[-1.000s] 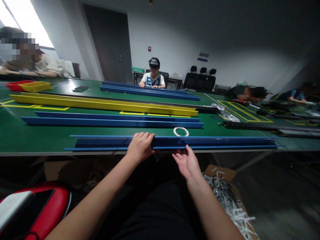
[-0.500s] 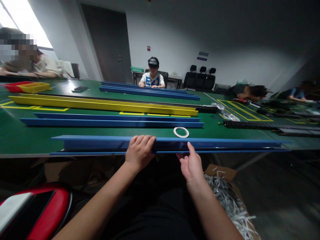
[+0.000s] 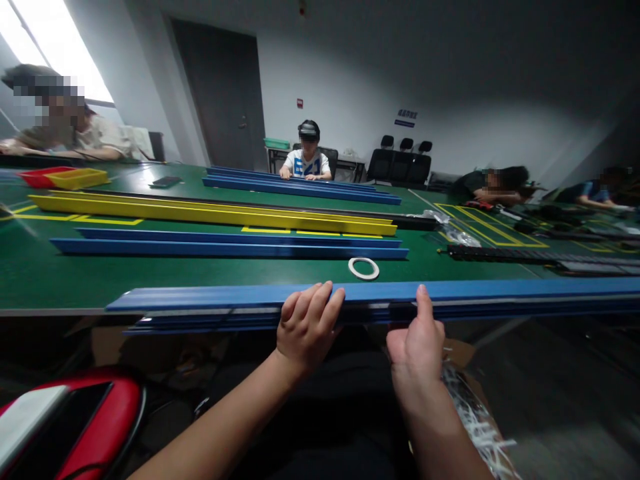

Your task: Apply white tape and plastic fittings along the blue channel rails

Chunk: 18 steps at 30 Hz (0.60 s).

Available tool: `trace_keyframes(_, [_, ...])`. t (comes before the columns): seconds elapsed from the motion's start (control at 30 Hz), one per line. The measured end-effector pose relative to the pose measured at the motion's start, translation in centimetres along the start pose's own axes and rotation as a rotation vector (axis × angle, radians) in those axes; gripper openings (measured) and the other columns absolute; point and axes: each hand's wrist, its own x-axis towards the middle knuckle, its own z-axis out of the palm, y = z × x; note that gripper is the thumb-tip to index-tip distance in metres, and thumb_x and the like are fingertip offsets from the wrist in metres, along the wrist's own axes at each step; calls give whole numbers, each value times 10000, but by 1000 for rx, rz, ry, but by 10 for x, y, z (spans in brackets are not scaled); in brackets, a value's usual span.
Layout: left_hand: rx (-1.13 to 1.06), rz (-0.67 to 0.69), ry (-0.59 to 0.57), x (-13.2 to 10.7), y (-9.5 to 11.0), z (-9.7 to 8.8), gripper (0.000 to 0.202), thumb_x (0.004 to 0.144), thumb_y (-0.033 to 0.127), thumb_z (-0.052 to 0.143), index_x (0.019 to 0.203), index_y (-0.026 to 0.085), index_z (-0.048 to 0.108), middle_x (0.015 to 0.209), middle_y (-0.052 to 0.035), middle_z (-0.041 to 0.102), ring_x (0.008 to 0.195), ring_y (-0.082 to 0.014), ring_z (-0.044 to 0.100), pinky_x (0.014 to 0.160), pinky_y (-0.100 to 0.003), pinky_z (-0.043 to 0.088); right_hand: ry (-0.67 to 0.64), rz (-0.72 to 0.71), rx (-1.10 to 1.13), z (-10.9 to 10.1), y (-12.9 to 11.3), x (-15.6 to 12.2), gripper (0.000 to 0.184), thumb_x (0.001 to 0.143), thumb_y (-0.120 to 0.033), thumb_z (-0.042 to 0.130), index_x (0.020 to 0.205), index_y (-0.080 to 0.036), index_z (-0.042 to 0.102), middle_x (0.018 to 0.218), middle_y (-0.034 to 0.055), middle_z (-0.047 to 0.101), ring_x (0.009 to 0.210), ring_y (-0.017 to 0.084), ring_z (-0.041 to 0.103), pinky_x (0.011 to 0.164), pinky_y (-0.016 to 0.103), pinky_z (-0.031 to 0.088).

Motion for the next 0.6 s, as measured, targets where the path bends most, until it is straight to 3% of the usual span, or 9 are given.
trace_keyframes(0.1, [-11,-57,45,-5,13,-3,560,913,374,544,1458,324,422,1407,-48,577,1268,-289,543,1052,-467,352,36,-101,1,4,-16,-1,524,775,-426,732,1214,-174,598,1161,50,666,1069,184,650,976,349,547])
trace_keyframes(0.27, [-95,-129,90,-12,35,-3,643,892,315,579,1496,288,361,1426,-90,553,1302,-294,512,1074,-480,355,-21,-279,-38,8,-40,0,485,790,-364,720,1222,-206,568,1170,47,657,1084,193,644,1025,425,508])
trace_keyframes(0.4, [-183,-163,128,-17,53,0,742,846,315,637,1510,185,334,1439,-164,522,1347,-325,461,1134,-521,300,-73,-390,-117,9,-54,-1,538,803,-366,693,1289,-239,500,1212,54,622,1114,231,630,955,510,537])
trace_keyframes(0.6, [-296,-160,91,-27,72,1,888,818,287,650,1554,118,184,1526,-235,377,1428,-371,337,1163,-589,242,-119,-528,-156,15,-72,-10,564,797,-369,698,1300,-256,470,1214,31,587,1120,234,615,908,469,569])
